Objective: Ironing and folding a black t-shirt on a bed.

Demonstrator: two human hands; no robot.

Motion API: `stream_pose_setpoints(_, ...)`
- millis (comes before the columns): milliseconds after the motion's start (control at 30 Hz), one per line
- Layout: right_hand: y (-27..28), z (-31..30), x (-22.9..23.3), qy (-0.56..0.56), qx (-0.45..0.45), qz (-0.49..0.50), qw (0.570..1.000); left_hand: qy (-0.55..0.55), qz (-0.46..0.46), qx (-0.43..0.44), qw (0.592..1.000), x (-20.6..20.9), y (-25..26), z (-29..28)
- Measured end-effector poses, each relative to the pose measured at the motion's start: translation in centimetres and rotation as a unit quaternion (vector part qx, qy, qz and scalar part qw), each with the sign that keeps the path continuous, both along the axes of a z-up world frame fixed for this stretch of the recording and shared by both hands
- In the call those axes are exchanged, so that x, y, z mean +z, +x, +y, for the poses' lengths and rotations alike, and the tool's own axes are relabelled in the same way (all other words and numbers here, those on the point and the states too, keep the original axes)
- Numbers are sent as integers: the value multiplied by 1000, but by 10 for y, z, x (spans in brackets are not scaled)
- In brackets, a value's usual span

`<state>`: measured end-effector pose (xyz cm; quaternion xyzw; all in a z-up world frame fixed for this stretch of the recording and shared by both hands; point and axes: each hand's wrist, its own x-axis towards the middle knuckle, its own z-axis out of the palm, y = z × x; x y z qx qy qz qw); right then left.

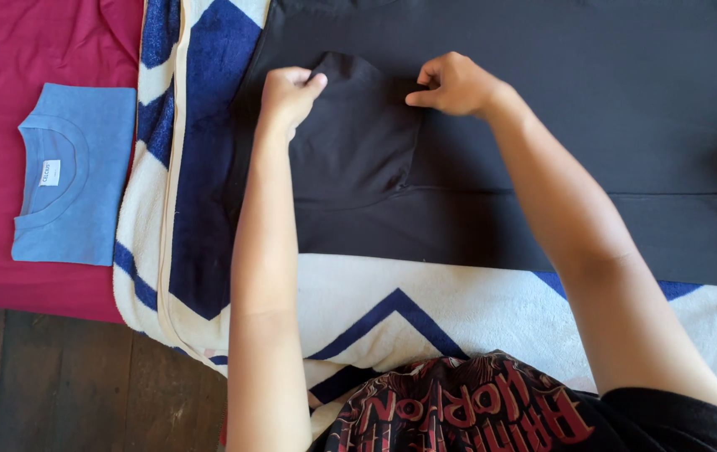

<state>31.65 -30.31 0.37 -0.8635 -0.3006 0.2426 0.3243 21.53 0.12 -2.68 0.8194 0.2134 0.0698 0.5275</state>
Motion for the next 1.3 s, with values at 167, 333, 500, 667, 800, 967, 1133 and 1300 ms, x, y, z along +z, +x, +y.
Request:
stream_pose_setpoints(167,-31,6,3,86,-117,-21,989,45,-25,55,997,-6,9,-10)
stream_pose_setpoints(333,-41,9,-24,130,-166,-75,975,242,-23,48,969,18,7,-34)
stream_pose_setpoints(500,-44,5,-44,197,-150,-217,944,328,-161,48,929,-9,21,-25)
stream_pose_setpoints(667,-59,10,-28,194,-161,-301,920,365,-199,62,907,2,-6,-22)
stream_pose_setpoints(800,-100,9,15,213,-58,-384,896,410,-242,-84,875,66,-86,-53)
stream_pose_setpoints(967,-162,-1,45,173,186,-416,874,449,-121,-248,850,49,-174,-51)
stream_pose_setpoints(1133,-177,-38,15,36,154,-400,903,468,-44,-209,858,28,-210,-33)
stream_pose_setpoints(1300,-195,-64,48,102,270,-506,813,481,-22,-271,833,81,-206,-70)
